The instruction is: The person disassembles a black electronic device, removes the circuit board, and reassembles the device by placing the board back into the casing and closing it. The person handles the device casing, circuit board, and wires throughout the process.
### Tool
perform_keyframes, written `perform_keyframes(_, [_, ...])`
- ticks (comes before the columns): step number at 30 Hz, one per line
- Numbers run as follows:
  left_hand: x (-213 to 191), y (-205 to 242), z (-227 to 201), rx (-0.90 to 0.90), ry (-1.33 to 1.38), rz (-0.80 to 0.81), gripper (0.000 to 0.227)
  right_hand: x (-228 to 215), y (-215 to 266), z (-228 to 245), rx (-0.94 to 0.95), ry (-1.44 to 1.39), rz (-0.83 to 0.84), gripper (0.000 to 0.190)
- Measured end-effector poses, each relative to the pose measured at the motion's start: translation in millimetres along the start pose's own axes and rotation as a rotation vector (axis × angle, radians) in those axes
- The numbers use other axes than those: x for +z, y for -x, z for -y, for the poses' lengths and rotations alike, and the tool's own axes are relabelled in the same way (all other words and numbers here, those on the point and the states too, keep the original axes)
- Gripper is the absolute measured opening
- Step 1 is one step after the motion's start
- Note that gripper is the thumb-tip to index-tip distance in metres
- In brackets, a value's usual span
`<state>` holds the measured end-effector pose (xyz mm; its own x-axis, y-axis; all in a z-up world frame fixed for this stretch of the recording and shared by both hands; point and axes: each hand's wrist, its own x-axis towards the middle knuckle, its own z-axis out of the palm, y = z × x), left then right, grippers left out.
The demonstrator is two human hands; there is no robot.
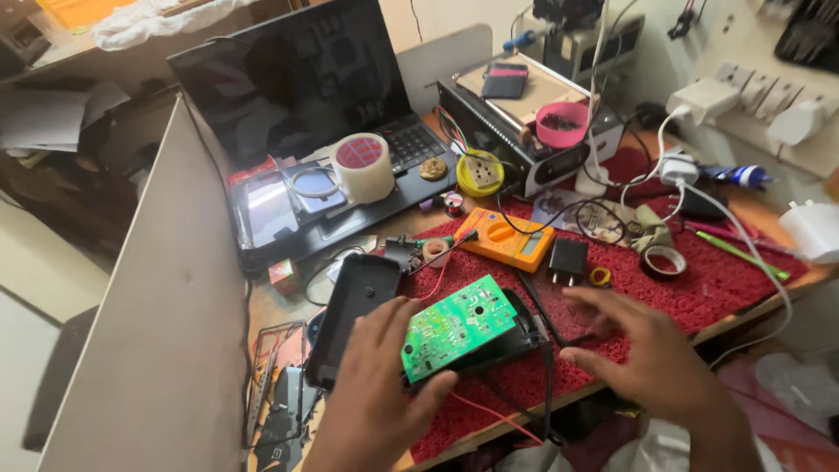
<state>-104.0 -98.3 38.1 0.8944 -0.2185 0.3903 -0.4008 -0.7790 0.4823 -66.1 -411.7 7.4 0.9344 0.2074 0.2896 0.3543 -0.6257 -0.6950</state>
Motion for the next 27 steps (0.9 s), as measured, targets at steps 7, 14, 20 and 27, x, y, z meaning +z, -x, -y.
perform_keyframes(7, [19,-42,-17,0.130,-0.095,0.199,0.093,36,26,-3,0.312,-0.163,-0.002,0.049])
perform_keyframes(14, [19,-61,-22,-0.057,-0.161,0.407,0.103,36,19,-9,0.342,-0.191,0.069,0.068])
perform_keyframes(20, [11,-70,-29,-0.185,-0.168,0.479,0.094,34,21,-8,0.402,-0.197,0.076,0.071])
perform_keyframes(27, [0,-74,-30,-0.104,-0.141,0.464,0.091,37,22,-4,0.320,-0.187,0.066,0.067])
